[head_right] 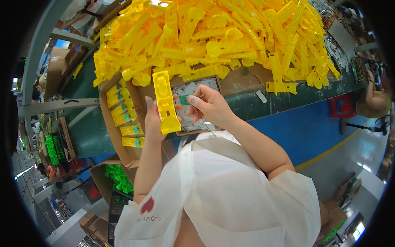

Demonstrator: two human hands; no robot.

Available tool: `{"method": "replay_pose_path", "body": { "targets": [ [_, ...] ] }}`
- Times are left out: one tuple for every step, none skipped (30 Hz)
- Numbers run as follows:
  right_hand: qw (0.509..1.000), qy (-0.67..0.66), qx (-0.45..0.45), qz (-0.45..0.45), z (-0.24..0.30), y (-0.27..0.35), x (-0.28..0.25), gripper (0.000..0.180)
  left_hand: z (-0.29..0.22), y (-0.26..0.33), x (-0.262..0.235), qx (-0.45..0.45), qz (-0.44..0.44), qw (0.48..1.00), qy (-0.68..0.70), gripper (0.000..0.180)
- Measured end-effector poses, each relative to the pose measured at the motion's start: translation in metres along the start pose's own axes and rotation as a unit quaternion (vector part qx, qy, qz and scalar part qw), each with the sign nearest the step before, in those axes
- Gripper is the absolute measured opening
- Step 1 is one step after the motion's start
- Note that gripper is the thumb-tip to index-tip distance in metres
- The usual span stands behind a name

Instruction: Assembling small electronic components into yellow plastic housings on an assembly line.

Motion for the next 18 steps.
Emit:
{"method": "replay_pose_path", "body": {
  "targets": [
    [1.0, 0.028, 0.007, 0.011, 0.001, 0.004, 0.003, 0.015, 0.002, 0.001, -0.002, -0.016, 0.011, 1.0, -0.013, 0.069],
    [0.999, 0.039, 0.021, 0.029, -0.001, 0.002, 0.01, 0.015, 0.001, -0.002, -0.005, -0.027, 0.025, 0.999, -0.032, 0.072],
    [0.997, 0.049, 0.033, 0.048, -0.004, 0.002, 0.016, 0.016, 0.001, -0.002, -0.002, -0.021, 0.02, 1.0, -0.001, 0.068],
    [0.995, 0.058, 0.053, 0.058, -0.005, 0.005, 0.022, 0.015, 0.004, -0.001, 0.0, -0.027, 0.017, 0.999, 0.002, 0.068],
    [0.995, 0.057, 0.057, 0.057, -0.008, 0.004, 0.024, 0.015, 0.005, -0.001, 0.002, -0.009, 0.009, 1.0, 0.023, 0.067],
    [0.995, 0.069, 0.043, 0.056, -0.009, 0.003, 0.026, 0.015, 0.005, -0.001, 0.002, 0.01, 0.001, 0.999, 0.044, 0.065],
    [0.995, 0.082, 0.028, 0.055, -0.009, 0.001, 0.029, 0.015, 0.006, 0.0, 0.0, 0.007, 0.001, 0.999, 0.044, 0.065],
    [0.995, 0.083, 0.03, 0.055, -0.01, 0.002, 0.03, 0.015, 0.011, 0.0, 0.0, 0.007, 0.011, 0.999, 0.04, 0.064],
    [0.995, 0.075, 0.032, 0.06, -0.01, 0.002, 0.033, 0.015, 0.014, 0.0, -0.001, 0.008, 0.022, 0.999, 0.036, 0.062],
    [0.995, 0.067, 0.033, 0.066, -0.01, 0.002, 0.036, 0.015, 0.016, 0.0, -0.003, 0.008, 0.023, 0.999, 0.037, 0.062],
    [0.993, 0.091, 0.037, 0.067, -0.011, 0.002, 0.038, 0.014, 0.018, 0.002, -0.004, 0.0, 0.04, 0.998, 0.048, 0.059],
    [0.993, 0.09, 0.039, 0.066, -0.011, 0.002, 0.04, 0.014, 0.02, 0.004, -0.003, -0.008, 0.057, 0.997, 0.058, 0.056],
    [0.991, 0.114, 0.039, 0.061, -0.01, 0.004, 0.043, 0.014, 0.021, 0.005, -0.001, -0.007, 0.044, 0.997, 0.063, 0.056],
    [0.988, 0.137, 0.038, 0.057, -0.009, 0.004, 0.044, 0.014, 0.02, 0.005, 0.0, -0.008, 0.045, 0.997, 0.063, 0.056],
    [0.988, 0.136, 0.038, 0.056, -0.009, 0.005, 0.046, 0.014, 0.019, 0.005, 0.001, -0.002, 0.046, 0.997, 0.058, 0.056],
    [0.987, 0.143, 0.046, 0.056, -0.01, 0.006, 0.046, 0.014, 0.018, 0.006, 0.002, 0.003, 0.048, 0.997, 0.053, 0.056],
    [0.985, 0.15, 0.055, 0.058, -0.011, 0.007, 0.047, 0.013, 0.018, 0.005, 0.001, 0.003, 0.048, 0.997, 0.053, 0.056],
    [0.986, 0.149, 0.055, 0.057, -0.011, 0.007, 0.048, 0.013, 0.019, 0.005, 0.002, 0.005, 0.058, 0.996, 0.061, 0.056]
  ]
}}
Point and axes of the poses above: each hand's wrist, its own y-axis away from the middle knuckle, its own x-axis out of the palm, z = x × y, the point moved 6 cm from there along -y, towards the middle knuckle, and after that the axes turned 5 degrees about z, right-handed, at the moved point
